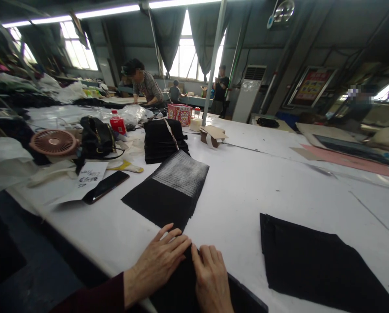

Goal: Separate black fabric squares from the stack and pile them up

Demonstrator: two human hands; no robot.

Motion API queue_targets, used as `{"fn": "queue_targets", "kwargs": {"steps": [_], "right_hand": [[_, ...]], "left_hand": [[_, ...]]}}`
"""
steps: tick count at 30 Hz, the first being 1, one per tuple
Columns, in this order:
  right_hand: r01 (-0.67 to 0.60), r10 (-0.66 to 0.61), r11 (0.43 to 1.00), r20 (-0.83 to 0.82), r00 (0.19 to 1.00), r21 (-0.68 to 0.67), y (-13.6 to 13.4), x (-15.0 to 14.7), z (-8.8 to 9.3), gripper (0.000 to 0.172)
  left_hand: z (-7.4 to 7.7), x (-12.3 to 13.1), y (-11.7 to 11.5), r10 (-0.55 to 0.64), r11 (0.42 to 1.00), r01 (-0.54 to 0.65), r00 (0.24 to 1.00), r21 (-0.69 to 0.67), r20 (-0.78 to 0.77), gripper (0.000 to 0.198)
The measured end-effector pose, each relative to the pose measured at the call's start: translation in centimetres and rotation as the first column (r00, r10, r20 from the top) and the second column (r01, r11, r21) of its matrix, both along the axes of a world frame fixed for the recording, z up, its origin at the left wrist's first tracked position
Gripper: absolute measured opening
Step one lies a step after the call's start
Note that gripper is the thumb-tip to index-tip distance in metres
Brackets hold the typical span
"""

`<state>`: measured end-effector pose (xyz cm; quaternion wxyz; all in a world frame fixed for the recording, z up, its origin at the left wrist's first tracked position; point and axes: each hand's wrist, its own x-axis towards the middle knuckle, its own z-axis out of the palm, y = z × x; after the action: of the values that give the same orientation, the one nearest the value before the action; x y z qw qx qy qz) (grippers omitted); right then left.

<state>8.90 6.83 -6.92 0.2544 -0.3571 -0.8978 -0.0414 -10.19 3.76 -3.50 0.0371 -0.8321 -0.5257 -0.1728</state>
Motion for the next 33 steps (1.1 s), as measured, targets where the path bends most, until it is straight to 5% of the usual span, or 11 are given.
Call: {"fn": "queue_targets", "kwargs": {"steps": [14,33], "right_hand": [[-0.019,0.009,0.996,-0.121,0.993,-0.082,0.0,1.8,0.6,0.035],[0.039,-0.050,0.987,-0.072,0.996,-0.154,-1.5,5.6,1.0,0.040]], "left_hand": [[0.5,0.9,0.3,-0.061,0.998,0.064,0.979,0.008,-0.193,0.037],[-0.1,4.2,-0.3,-0.107,0.994,0.111,0.898,-0.017,-0.428,0.054]]}}
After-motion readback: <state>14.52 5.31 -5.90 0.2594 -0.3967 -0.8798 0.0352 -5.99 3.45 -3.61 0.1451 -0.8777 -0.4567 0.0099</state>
